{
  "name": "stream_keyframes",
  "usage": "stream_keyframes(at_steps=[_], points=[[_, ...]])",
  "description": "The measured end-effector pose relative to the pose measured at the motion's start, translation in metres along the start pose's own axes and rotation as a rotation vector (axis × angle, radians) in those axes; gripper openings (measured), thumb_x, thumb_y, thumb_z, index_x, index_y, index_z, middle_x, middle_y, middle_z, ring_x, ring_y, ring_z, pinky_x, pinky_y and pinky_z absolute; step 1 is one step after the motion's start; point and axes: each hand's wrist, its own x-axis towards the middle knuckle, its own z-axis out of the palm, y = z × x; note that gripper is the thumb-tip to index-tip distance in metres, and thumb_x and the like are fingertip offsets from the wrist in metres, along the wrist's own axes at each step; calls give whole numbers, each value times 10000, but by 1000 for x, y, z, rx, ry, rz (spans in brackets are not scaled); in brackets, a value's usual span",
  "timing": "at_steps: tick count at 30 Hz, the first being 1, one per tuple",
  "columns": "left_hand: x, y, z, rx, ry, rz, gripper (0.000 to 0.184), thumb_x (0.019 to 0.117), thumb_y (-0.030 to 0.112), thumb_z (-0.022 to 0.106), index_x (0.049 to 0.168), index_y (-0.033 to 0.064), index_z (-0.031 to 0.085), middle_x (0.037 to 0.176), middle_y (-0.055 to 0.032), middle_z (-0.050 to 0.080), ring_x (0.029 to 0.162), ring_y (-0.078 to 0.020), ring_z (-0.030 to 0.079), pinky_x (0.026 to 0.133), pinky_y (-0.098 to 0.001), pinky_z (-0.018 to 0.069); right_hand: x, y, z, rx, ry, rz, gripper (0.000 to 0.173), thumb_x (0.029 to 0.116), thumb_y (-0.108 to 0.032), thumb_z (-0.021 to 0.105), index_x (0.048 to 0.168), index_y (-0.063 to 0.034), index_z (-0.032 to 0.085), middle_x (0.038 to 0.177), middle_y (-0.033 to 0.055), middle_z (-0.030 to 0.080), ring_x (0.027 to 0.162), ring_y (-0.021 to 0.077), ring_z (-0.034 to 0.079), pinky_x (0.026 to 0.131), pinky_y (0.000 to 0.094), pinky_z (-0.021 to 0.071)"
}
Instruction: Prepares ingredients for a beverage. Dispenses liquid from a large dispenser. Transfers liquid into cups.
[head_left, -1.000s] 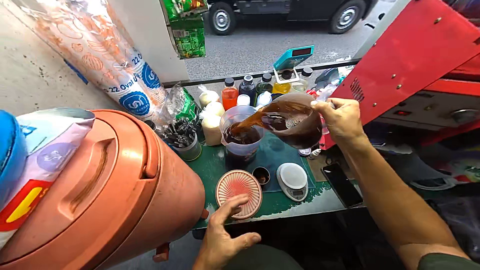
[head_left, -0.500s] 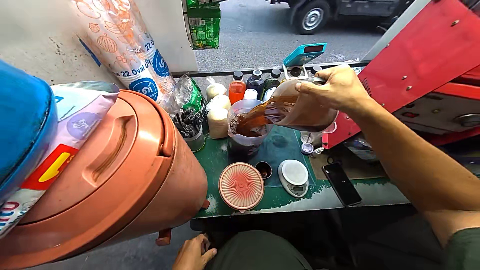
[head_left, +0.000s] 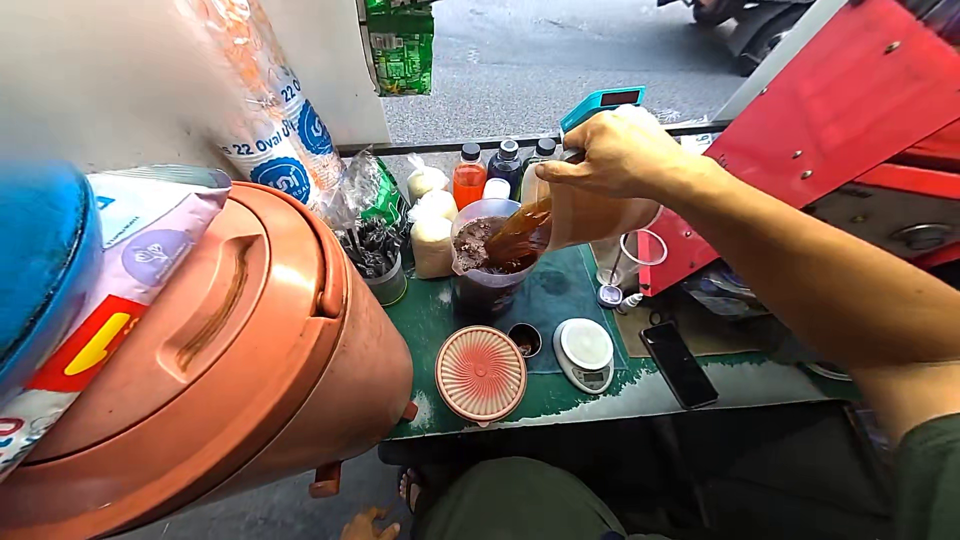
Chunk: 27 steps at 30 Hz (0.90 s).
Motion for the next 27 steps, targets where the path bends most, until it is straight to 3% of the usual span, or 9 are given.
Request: stream_keyframes(at_steps=[6,10,12,15,20,23,27], points=[[1,8,-7,59,-33,3,565,982,440,661,1377,40,614,1245,-215,693,1216,-365,643,1079,-556,462,13,-22,-6,-104,-75,-101,555,938,-617,528,657,-139,534,610,72,518,640,308,590,567,532,393],[-16,35,-19,79,-35,74,530,1005,434,621,1350,33,633,1252,-212,689,1213,-363,643,1078,-567,461,15,-41,-9,-152,-85,-220,513,945,-568,556,673,-132,553,600,75,520,630,310,593,567,529,402],[-31,56,-26,32,3,182,475,1020,392,609,1306,15,656,1189,-205,709,1146,-353,671,1050,-560,481,14,-51,-10,-200,-98,-291,507,973,-528,543,684,-111,541,613,87,515,633,315,592,565,514,391],[-54,90,-34,-112,136,413,382,1009,337,630,1224,28,696,1091,-139,740,1011,-261,719,968,-489,550,14,-51,3,-204,-35,-475,488,1003,-458,541,711,-68,570,655,122,563,679,345,625,600,538,431],[-68,147,-28,-399,400,682,439,977,392,633,1249,49,676,1180,-80,713,1052,-138,706,927,-353,597,5,-32,24,-144,188,-652,461,1015,-389,506,696,-59,543,651,124,574,697,345,633,623,506,455],[-66,175,-27,-488,449,684,513,978,458,597,1277,44,645,1202,-78,701,1026,-139,710,896,-349,602,-9,-7,35,-52,395,-549,464,1019,-378,504,683,-60,531,641,127,552,682,345,616,607,497,445],[-55,195,-24,-493,533,638,441,972,453,609,1146,52,669,1031,-59,713,940,-145,699,866,-375,581,-42,35,57,228,651,-150,457,1047,-330,528,726,-10,591,677,144,579,676,290,610,618,473,466]])
